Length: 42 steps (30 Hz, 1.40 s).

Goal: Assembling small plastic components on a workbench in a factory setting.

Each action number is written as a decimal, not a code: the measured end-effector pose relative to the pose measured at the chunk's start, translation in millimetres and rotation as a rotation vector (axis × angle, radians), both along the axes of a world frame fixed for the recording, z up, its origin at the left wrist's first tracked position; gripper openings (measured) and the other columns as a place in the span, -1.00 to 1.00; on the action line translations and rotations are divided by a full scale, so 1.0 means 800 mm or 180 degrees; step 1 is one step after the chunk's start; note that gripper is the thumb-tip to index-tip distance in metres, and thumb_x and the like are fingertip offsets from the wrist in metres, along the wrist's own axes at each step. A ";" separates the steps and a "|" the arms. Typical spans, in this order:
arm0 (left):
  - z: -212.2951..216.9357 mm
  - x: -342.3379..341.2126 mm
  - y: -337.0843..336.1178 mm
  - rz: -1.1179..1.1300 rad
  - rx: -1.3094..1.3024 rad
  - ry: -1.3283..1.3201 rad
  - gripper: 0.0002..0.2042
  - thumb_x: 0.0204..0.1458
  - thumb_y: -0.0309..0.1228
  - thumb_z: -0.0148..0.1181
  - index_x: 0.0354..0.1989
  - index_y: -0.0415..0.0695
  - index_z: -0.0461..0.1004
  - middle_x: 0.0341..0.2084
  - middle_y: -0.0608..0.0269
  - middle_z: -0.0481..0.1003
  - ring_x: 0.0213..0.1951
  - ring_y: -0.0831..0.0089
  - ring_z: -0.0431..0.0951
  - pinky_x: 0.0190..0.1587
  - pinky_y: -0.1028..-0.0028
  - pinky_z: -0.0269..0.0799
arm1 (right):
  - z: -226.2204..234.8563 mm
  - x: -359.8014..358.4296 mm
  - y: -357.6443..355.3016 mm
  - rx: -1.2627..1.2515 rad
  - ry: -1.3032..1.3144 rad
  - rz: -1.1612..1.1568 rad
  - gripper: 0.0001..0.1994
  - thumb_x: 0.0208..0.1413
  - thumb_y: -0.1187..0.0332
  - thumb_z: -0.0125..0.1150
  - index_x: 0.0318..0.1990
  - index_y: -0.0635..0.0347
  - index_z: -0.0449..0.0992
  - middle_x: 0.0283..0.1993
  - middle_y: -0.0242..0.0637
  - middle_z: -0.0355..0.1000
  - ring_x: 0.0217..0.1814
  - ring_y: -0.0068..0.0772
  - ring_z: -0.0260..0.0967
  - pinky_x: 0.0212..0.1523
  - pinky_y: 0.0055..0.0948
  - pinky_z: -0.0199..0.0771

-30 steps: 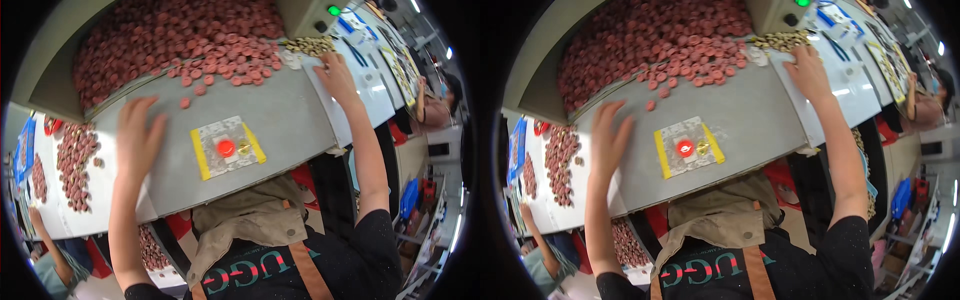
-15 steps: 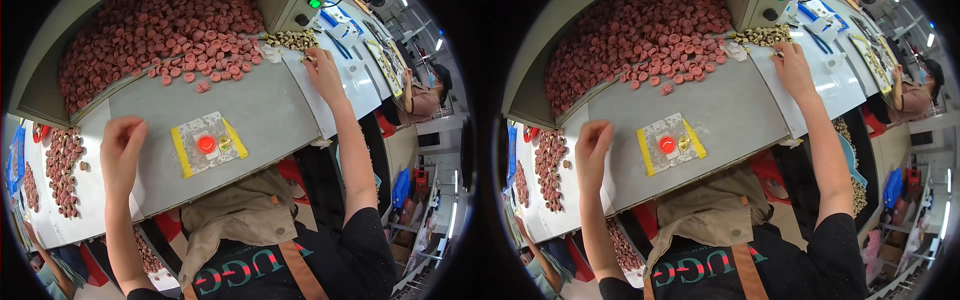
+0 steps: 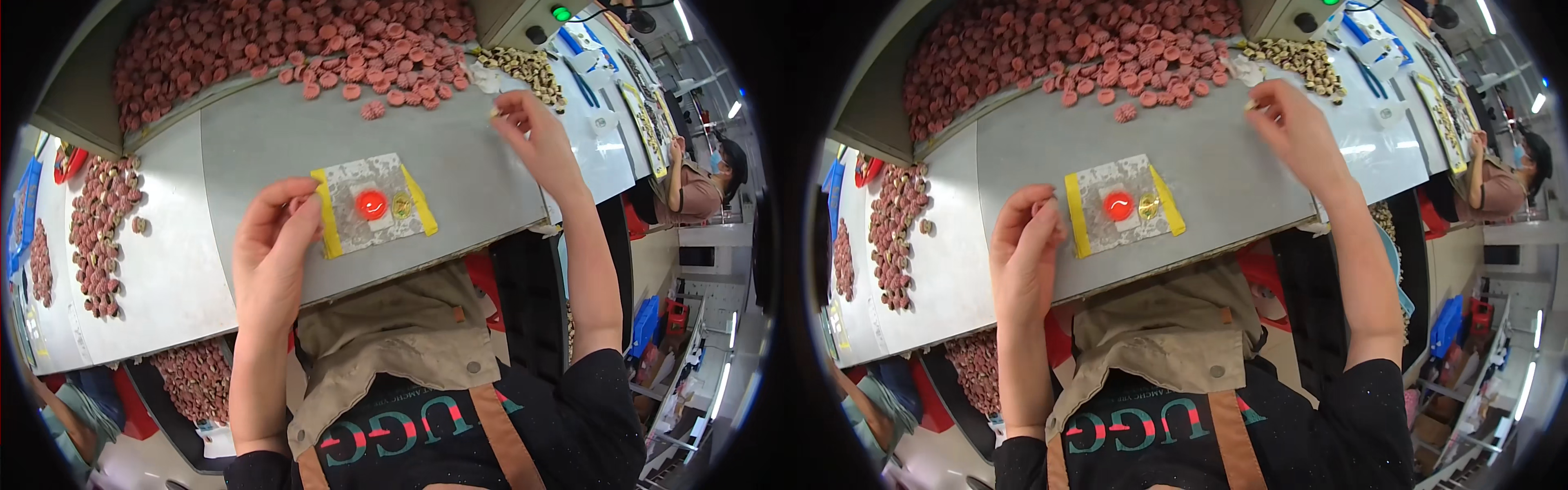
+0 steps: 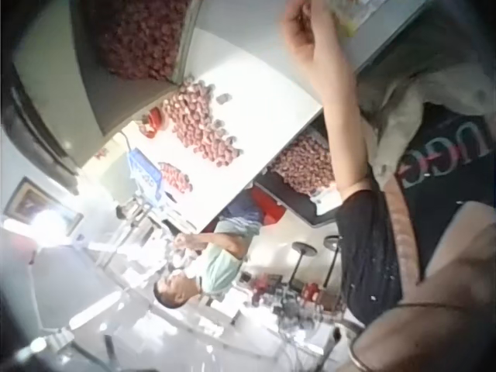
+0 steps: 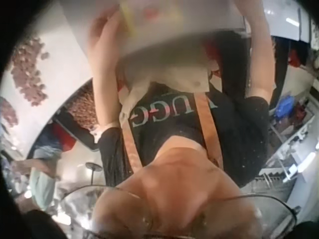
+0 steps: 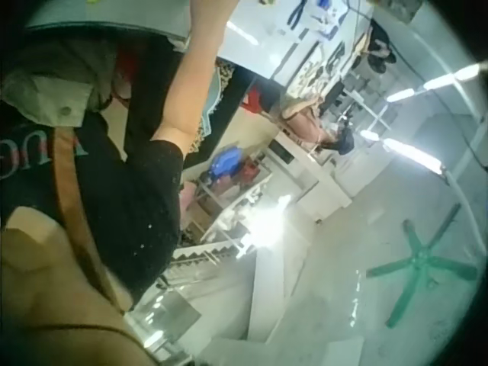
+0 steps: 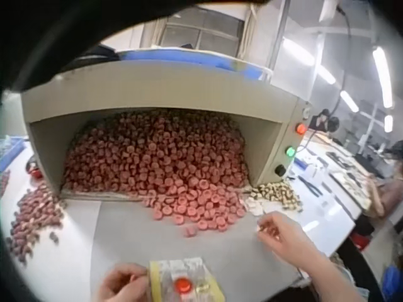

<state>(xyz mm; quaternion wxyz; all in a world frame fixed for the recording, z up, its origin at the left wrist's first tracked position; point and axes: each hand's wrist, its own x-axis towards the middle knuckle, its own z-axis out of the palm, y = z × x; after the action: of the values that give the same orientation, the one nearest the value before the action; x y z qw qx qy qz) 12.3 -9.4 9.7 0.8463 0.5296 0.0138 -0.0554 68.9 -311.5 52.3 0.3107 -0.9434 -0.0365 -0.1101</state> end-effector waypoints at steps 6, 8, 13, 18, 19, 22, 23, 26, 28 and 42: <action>-0.001 -0.002 -0.008 -0.0123 -0.0962 0.0322 -0.71 0.16 -0.47 0.00 0.05 -0.25 0.33 -0.20 0.34 0.42 -0.15 0.58 0.42 -0.07 0.59 0.34 | -0.024 -0.015 0.054 -0.1009 -0.0111 0.1325 -0.82 0.08 0.45 0.14 -0.15 0.18 0.44 -0.23 -0.29 0.35 -0.27 -0.34 0.36 -0.27 -0.43 0.38; -0.010 -0.006 -0.005 -0.0243 -0.1019 0.0229 -0.69 0.18 -0.46 -0.02 0.08 -0.25 0.31 -0.16 0.32 0.42 -0.11 0.56 0.43 -0.04 0.56 0.35 | -0.039 -0.010 0.061 -0.0979 -0.0464 0.1363 -0.80 0.06 0.45 0.15 -0.12 0.14 0.44 -0.18 -0.29 0.31 -0.25 -0.34 0.35 -0.27 -0.43 0.38; -0.020 -0.005 0.004 -0.0313 -0.1360 0.0150 -0.68 0.20 -0.41 -0.05 0.11 -0.25 0.28 -0.16 0.34 0.41 -0.14 0.56 0.44 -0.03 0.55 0.36 | -0.024 -0.026 0.072 -0.0400 -0.0068 0.1005 -0.77 0.05 0.47 0.14 -0.09 0.17 0.44 -0.15 -0.26 0.30 -0.20 -0.33 0.33 -0.20 -0.43 0.37; -0.021 -0.003 0.009 -0.0346 -0.1425 0.0193 -0.68 0.20 -0.41 -0.05 0.11 -0.23 0.27 -0.17 0.33 0.41 -0.14 0.56 0.43 -0.04 0.55 0.35 | -0.020 -0.025 0.076 -0.0120 0.0121 0.0896 -0.78 0.04 0.48 0.14 -0.12 0.21 0.43 -0.16 -0.25 0.31 -0.19 -0.35 0.33 -0.18 -0.44 0.36; -0.022 -0.003 0.010 -0.0375 -0.1423 0.0155 -0.67 0.20 -0.41 -0.05 0.11 -0.22 0.25 -0.17 0.32 0.41 -0.14 0.56 0.43 -0.05 0.56 0.35 | -0.028 -0.019 0.076 -0.0278 0.0042 0.1067 -0.79 0.04 0.48 0.15 -0.14 0.22 0.42 -0.18 -0.24 0.32 -0.19 -0.36 0.33 -0.18 -0.44 0.35; -0.021 -0.004 0.012 -0.0356 -0.1483 0.0193 -0.66 0.21 -0.40 -0.06 0.13 -0.22 0.23 -0.16 0.30 0.40 -0.16 0.56 0.43 -0.06 0.56 0.34 | -0.030 -0.014 0.077 -0.0600 -0.0125 0.1314 -0.81 0.04 0.47 0.16 -0.17 0.24 0.41 -0.20 -0.23 0.32 -0.20 -0.38 0.33 -0.19 -0.44 0.34; -0.021 -0.004 0.013 -0.0287 -0.1454 0.0195 -0.66 0.21 -0.40 -0.06 0.13 -0.22 0.23 -0.16 0.30 0.40 -0.16 0.56 0.43 -0.06 0.56 0.34 | -0.030 -0.014 0.078 -0.0772 -0.0216 0.1353 -0.82 0.04 0.47 0.16 -0.18 0.25 0.41 -0.21 -0.23 0.32 -0.21 -0.38 0.33 -0.20 -0.45 0.34; -0.021 -0.003 0.010 -0.0447 -0.1725 0.0271 -0.66 0.22 -0.37 -0.08 0.13 -0.22 0.23 -0.15 0.27 0.40 -0.17 0.56 0.43 -0.07 0.57 0.34 | -0.017 -0.025 0.082 -0.0538 0.0371 0.0912 -0.82 0.04 0.47 0.15 -0.18 0.25 0.42 -0.22 -0.24 0.33 -0.22 -0.36 0.34 -0.22 -0.45 0.35; -0.024 -0.003 0.014 -0.0456 -0.1739 0.0242 -0.66 0.22 -0.37 -0.08 0.13 -0.23 0.22 -0.15 0.27 0.40 -0.16 0.56 0.43 -0.07 0.56 0.34 | -0.013 -0.031 0.090 -0.0509 0.0292 0.0924 -0.81 0.03 0.47 0.16 -0.17 0.24 0.43 -0.23 -0.25 0.33 -0.23 -0.36 0.35 -0.22 -0.46 0.35; -0.023 -0.004 0.011 -0.0331 -0.1549 0.0132 -0.64 0.19 -0.44 -0.04 0.15 -0.24 0.22 -0.14 0.28 0.41 -0.15 0.59 0.45 -0.06 0.60 0.38 | 0.001 -0.037 0.101 -0.0448 0.0446 0.1342 -0.82 0.02 0.48 0.18 -0.18 0.25 0.46 -0.29 -0.24 0.39 -0.30 -0.33 0.39 -0.29 -0.45 0.38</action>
<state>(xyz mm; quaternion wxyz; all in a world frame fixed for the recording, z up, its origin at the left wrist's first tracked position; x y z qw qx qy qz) 9.3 -0.2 -8.4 0.9444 0.3091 -0.0099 -0.1114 39.1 -231.0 53.5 0.2621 -0.9396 -0.2187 0.0258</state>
